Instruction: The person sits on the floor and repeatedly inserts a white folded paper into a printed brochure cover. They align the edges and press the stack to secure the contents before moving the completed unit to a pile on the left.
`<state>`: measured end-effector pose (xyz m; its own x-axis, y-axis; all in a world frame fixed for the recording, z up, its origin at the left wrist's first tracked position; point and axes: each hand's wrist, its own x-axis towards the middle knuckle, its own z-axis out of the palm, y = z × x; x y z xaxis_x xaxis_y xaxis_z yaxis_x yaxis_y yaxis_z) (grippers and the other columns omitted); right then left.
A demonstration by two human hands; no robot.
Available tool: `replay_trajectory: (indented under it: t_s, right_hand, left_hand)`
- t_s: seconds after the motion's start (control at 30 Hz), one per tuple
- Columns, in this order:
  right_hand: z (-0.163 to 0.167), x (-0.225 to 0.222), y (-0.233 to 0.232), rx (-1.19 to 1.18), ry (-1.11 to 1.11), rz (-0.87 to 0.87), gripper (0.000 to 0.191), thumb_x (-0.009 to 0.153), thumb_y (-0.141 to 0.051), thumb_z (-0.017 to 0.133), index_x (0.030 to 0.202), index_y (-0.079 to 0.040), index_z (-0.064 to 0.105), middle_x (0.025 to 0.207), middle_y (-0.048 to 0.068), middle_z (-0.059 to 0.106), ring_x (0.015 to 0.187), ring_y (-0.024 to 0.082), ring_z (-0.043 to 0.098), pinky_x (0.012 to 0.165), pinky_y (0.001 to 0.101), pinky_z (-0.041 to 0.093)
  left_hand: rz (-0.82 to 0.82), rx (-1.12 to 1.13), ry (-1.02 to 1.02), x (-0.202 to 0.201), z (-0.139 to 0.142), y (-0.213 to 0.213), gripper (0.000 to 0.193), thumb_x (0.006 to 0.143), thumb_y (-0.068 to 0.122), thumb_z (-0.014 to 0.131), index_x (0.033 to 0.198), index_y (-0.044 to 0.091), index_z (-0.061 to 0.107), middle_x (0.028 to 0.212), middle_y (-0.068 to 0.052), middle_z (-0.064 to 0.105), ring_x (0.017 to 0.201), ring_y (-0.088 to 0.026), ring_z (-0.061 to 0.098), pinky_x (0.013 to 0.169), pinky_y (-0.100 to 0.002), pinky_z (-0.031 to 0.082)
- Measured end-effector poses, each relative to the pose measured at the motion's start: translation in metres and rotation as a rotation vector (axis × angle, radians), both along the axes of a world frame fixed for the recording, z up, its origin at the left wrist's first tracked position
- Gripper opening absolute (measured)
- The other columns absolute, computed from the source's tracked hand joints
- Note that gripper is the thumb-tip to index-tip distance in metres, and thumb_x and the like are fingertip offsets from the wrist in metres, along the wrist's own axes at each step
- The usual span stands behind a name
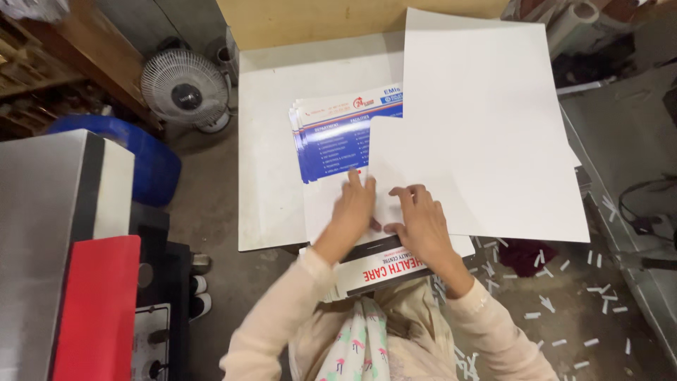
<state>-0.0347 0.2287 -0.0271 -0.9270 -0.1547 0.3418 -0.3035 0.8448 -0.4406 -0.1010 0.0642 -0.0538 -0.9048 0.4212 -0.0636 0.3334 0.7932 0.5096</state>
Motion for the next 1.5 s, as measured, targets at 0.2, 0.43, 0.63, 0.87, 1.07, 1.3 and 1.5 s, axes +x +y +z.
replay_trajectory:
  t_s: [0.2,0.43,0.63,0.87,1.07,1.3,1.5]
  right_hand:
    - [-0.010,-0.002,0.001,0.118,-0.169,0.030,0.030,0.074,-0.015,0.080,0.098,-0.007,0.064,0.106,0.011,0.060,0.097,0.035,0.056,0.079,0.0454,0.045]
    - [-0.041,0.019,0.018,-0.215,-0.056,0.153,0.017,0.087,-0.002,0.069,0.101,-0.004,0.059,0.092,0.010,0.062,0.089,0.033,0.059,0.081,0.0450,0.048]
    - [-0.016,0.032,0.035,-0.609,-0.127,0.027,0.013,0.092,-0.003,0.067,0.104,-0.004,0.065,0.092,0.010,0.069,0.087,0.031,0.065,0.080,0.0389,0.053]
    - [0.024,0.054,0.006,-0.252,0.270,-0.046,0.014,0.084,-0.006,0.077,0.098,-0.006,0.077,0.097,0.009,0.071,0.085,0.027,0.069,0.074,0.0350,0.054]
    - [0.028,0.045,-0.002,-0.182,0.136,-0.068,0.009,0.087,-0.011,0.077,0.095,-0.007,0.078,0.092,0.007,0.074,0.075,0.024,0.072,0.065,0.0345,0.056]
    - [0.027,0.031,0.007,-0.099,-0.032,-0.020,0.010,0.085,-0.013,0.077,0.092,-0.005,0.077,0.088,0.007,0.074,0.070,0.025,0.072,0.063,0.0350,0.056]
    - [0.026,0.024,0.009,-0.092,-0.109,-0.011,0.012,0.082,-0.012,0.075,0.091,-0.003,0.076,0.087,0.010,0.074,0.071,0.026,0.073,0.063,0.0348,0.057]
  left_hand:
    - [-0.126,-0.212,0.128,-0.046,0.005,0.050,0.091,0.057,0.025,0.094,0.134,0.010,0.049,0.143,-0.017,0.042,0.133,-0.038,0.041,0.097,-0.053,0.041]
    - [-0.626,0.164,-0.106,-0.025,-0.006,-0.019,0.089,0.068,0.045,0.092,0.143,0.018,0.051,0.155,-0.007,0.044,0.152,-0.029,0.023,0.116,-0.057,0.019]
    - [-0.339,0.479,0.127,0.023,-0.033,-0.011,0.032,0.093,0.034,0.075,0.122,0.021,0.075,0.124,0.006,0.076,0.121,-0.014,0.065,0.109,-0.045,0.037]
    - [-0.306,0.450,0.279,0.033,-0.034,0.003,0.028,0.088,0.019,0.074,0.115,0.013,0.074,0.097,-0.002,0.074,0.100,-0.017,0.064,0.100,-0.046,0.033]
    - [-0.321,0.445,0.332,0.040,-0.027,0.001,0.021,0.092,0.019,0.071,0.111,0.011,0.074,0.100,-0.002,0.074,0.104,-0.019,0.063,0.102,-0.046,0.034]
    - [-0.341,0.452,0.313,0.041,-0.027,0.001,0.019,0.091,0.015,0.071,0.109,0.010,0.074,0.100,-0.001,0.076,0.102,-0.019,0.064,0.102,-0.045,0.035]
    - [-0.319,0.400,0.323,0.041,-0.029,0.003,0.016,0.088,0.015,0.071,0.104,0.010,0.075,0.101,-0.003,0.076,0.100,-0.020,0.066,0.102,-0.045,0.036]
